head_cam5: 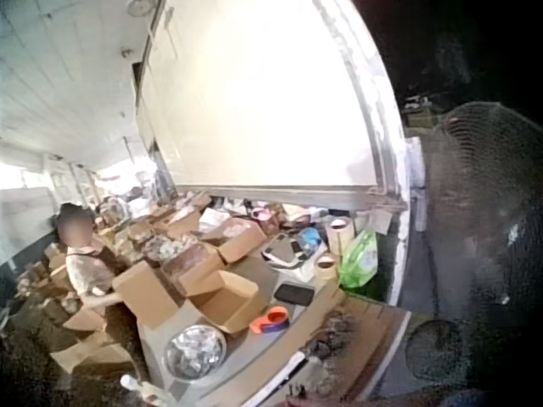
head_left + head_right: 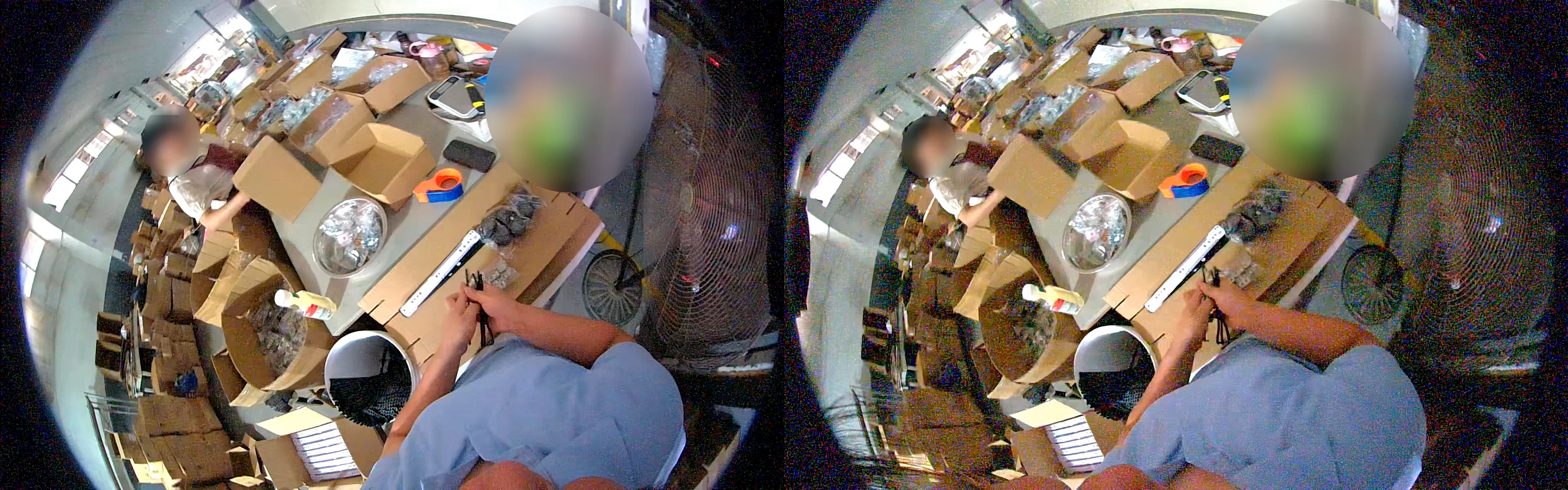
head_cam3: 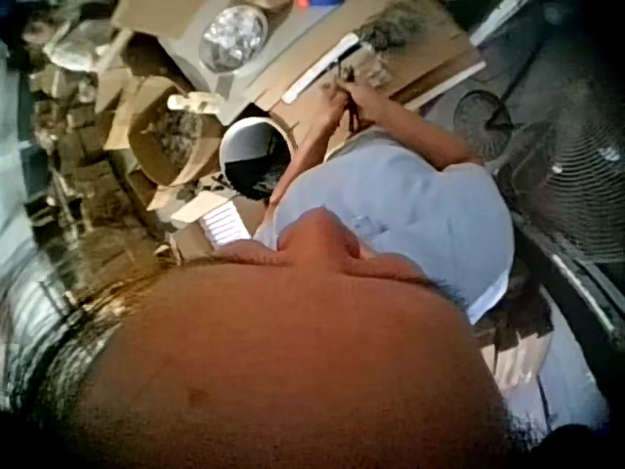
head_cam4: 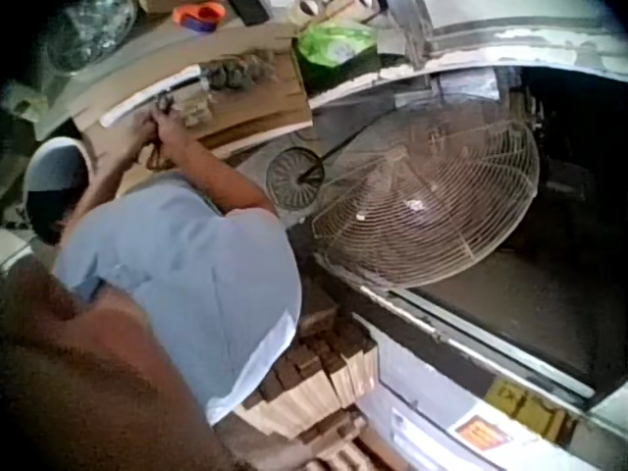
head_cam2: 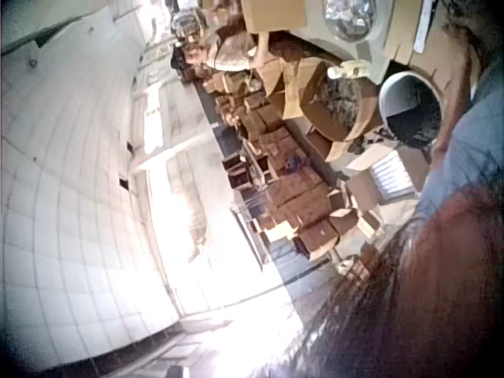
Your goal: The person places metal rails and small bagged hardware into long cardboard boxes, closes the box ends, and applies adhesive tape to secure them.
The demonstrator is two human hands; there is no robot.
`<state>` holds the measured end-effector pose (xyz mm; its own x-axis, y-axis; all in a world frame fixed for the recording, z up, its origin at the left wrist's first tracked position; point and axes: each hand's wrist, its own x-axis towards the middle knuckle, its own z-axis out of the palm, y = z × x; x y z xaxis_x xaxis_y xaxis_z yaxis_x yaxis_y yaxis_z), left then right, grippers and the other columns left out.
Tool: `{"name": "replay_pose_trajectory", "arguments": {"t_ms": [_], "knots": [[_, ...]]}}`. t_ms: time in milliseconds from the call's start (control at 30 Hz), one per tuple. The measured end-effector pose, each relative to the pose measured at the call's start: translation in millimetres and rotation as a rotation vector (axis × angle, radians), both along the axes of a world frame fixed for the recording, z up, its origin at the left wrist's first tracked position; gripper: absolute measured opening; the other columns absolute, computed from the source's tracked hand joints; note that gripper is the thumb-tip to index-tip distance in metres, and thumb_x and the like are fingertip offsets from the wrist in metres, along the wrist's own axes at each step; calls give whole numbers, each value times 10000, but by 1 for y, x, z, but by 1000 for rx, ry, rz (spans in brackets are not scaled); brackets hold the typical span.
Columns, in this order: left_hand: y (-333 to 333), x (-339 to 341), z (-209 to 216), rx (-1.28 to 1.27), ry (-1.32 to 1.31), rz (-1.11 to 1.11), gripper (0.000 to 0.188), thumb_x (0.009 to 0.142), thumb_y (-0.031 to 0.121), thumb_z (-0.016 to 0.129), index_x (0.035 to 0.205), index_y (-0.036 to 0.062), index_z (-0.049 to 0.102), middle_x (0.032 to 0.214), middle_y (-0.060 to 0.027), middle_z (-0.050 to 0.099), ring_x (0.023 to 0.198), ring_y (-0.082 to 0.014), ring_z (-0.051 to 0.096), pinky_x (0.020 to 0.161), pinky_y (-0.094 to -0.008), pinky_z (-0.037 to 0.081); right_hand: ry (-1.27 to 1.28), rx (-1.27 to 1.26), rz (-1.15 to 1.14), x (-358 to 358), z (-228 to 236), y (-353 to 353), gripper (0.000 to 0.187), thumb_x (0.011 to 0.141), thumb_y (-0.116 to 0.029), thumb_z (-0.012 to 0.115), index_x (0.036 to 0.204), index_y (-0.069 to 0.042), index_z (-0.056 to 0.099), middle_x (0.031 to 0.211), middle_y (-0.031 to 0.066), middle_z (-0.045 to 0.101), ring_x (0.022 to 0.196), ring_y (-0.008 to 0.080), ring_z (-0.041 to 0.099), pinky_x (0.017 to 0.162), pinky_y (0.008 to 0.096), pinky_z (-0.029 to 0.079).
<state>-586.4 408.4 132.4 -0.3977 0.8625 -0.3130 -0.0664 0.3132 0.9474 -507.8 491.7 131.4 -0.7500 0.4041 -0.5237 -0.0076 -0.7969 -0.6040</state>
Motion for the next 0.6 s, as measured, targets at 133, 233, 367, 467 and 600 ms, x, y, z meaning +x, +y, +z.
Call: {"name": "replay_pose_trajectory", "arguments": {"t_ms": [133, 233, 367, 467, 600], "knots": [[15, 24, 6, -1, 133, -16, 602, 857, 150, 506, 1384, 23, 244, 1162, -139, 353, 997, -223, 457, 867, -303, 408, -54, 30, -53, 17, 15, 12, 319, 916, -347, 481, 926, -37, 555, 789, 90, 595, 699, 197, 568, 597, 350, 469], [16, 26, 2, 88, 42, 99, 690, 801, 119, 570, 1393, 46, 222, 1294, -156, 320, 1147, -261, 396, 941, -356, 375, -67, 46, -163, 39, 8, 36, 313, 934, -315, 443, 893, -23, 548, 731, 88, 590, 622, 191, 552, 595, 340, 469], [11, 25, -28, -95, 604, -160, 845, 732, 249, 677, 1410, 118, 191, 1440, -154, 144, 1288, -374, 226, 993, -523, 292, -150, 482, -170, 75, 12, 113, 233, 941, -243, 433, 826, -50, 493, 643, 74, 523, 531, 188, 528, 505, 343, 447], [22, 44, -21, -340, 1059, -422, 1019, 620, 354, 770, 1420, 178, 163, 1483, -133, 58, 1330, -413, 120, 980, -629, 244, -403, 686, -75, 71, 16, 165, 218, 931, -223, 436, 812, -47, 486, 708, 115, 562, 598, 227, 574, 525, 372, 450], [50, 33, -39, -377, 1196, -473, 1178, 502, 383, 836, 1426, 221, 124, 1487, -110, 79, 1344, -406, 88, 966, -654, 256, -643, 1630, 172, 39, 26, 198, 154, 891, -143, 404, 926, -32, 505, 869, 200, 582, 806, 309, 600, 674, 439, 477]]}}
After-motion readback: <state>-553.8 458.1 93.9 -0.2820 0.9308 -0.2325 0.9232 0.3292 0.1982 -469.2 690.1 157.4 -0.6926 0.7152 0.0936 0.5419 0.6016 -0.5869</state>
